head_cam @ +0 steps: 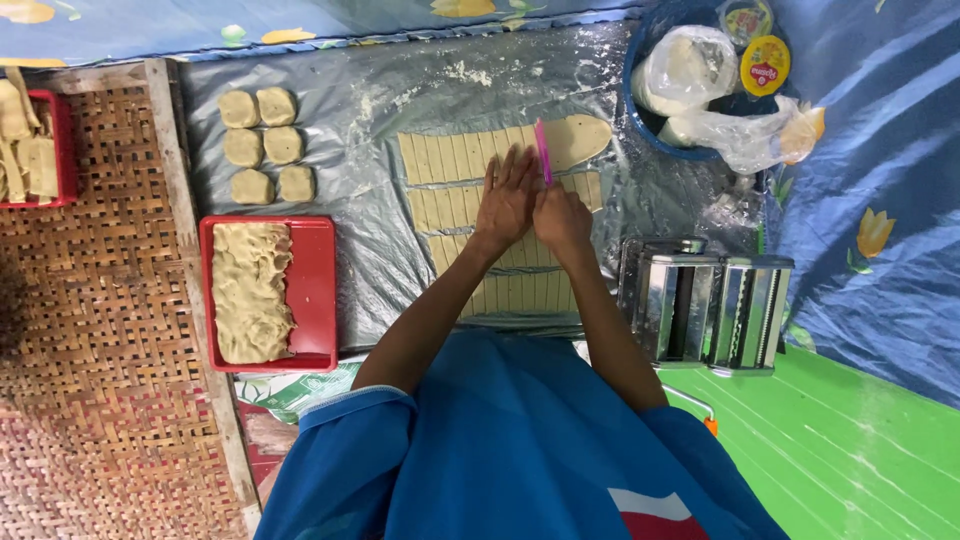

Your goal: Cutting strips of flattened dough into smaller rectangular pieces using a plastic scraper.

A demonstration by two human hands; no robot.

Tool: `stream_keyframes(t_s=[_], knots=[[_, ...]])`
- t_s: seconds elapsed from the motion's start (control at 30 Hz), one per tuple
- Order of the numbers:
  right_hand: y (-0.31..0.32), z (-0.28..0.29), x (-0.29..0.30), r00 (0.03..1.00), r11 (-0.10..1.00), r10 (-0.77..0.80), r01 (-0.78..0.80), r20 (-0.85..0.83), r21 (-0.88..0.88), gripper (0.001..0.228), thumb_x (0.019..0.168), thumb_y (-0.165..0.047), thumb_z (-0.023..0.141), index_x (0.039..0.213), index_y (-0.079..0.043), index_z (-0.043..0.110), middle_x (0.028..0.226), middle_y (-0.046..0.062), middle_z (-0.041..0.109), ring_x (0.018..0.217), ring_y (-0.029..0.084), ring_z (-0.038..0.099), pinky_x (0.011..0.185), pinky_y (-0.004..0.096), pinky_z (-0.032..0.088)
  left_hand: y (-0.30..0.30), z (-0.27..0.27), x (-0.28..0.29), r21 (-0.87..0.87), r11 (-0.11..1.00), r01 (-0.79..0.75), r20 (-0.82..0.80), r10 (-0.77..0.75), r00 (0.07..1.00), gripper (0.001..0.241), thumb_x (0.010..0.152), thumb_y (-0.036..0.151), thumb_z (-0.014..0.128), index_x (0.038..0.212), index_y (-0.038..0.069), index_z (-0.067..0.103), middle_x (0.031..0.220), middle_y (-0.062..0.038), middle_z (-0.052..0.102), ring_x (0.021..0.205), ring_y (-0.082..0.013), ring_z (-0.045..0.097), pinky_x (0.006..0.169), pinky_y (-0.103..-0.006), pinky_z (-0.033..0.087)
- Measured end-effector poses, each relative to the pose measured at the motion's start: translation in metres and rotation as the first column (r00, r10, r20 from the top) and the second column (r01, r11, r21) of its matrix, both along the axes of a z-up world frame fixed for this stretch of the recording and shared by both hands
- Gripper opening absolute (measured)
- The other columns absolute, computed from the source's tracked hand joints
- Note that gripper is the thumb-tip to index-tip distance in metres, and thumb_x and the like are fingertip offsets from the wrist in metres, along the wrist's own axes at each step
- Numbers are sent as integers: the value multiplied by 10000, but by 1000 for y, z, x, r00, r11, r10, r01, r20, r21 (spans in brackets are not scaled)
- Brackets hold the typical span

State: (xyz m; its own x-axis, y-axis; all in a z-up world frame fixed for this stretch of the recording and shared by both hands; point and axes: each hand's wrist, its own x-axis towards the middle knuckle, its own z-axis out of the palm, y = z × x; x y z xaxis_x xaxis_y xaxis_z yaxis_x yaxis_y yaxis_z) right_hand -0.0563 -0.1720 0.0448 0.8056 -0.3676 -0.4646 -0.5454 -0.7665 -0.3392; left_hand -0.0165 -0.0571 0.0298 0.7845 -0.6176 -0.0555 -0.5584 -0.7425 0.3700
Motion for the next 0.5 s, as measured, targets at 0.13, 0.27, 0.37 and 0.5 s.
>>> stream_keyframes(t_s=[0.13,0.27,0.37,0.5], knots=[[-4,3,14,1000,1000,22,-22,-16,13,502,1060,-362,314,1125,3,652,1027,302,715,1005,532,710,870,635,549,-5,-17,1,57,998,17,16,-18,1000,668,949,267,539,1581,115,381,1661,-85,337,1572,-324,210,1265,-560,171],[-6,10,8,999,999,40,-41,21,24,499,1069,-343,317,1105,26,651,991,320,718,981,544,711,843,643,554,-9,-19,-1,69,998,7,12,-8,1000,709,920,275,560,1585,108,378,1669,-91,321,1574,-317,202,1266,-568,146],[-3,20,-9,997,998,57,-58,56,31,482,1074,-324,332,1045,38,649,932,337,715,940,556,714,798,647,554,-7,-19,1,37,999,-7,6,7,1000,677,943,288,553,1574,100,396,1663,-94,331,1573,-320,204,1264,-581,134],[-7,24,-36,997,994,79,-78,-10,78,537,1075,-343,308,1110,60,662,965,354,711,965,566,702,795,636,555,-5,-27,0,-28,999,-17,-1,17,1000,646,960,300,507,1568,109,405,1663,-85,331,1569,-324,227,1263,-588,147]])
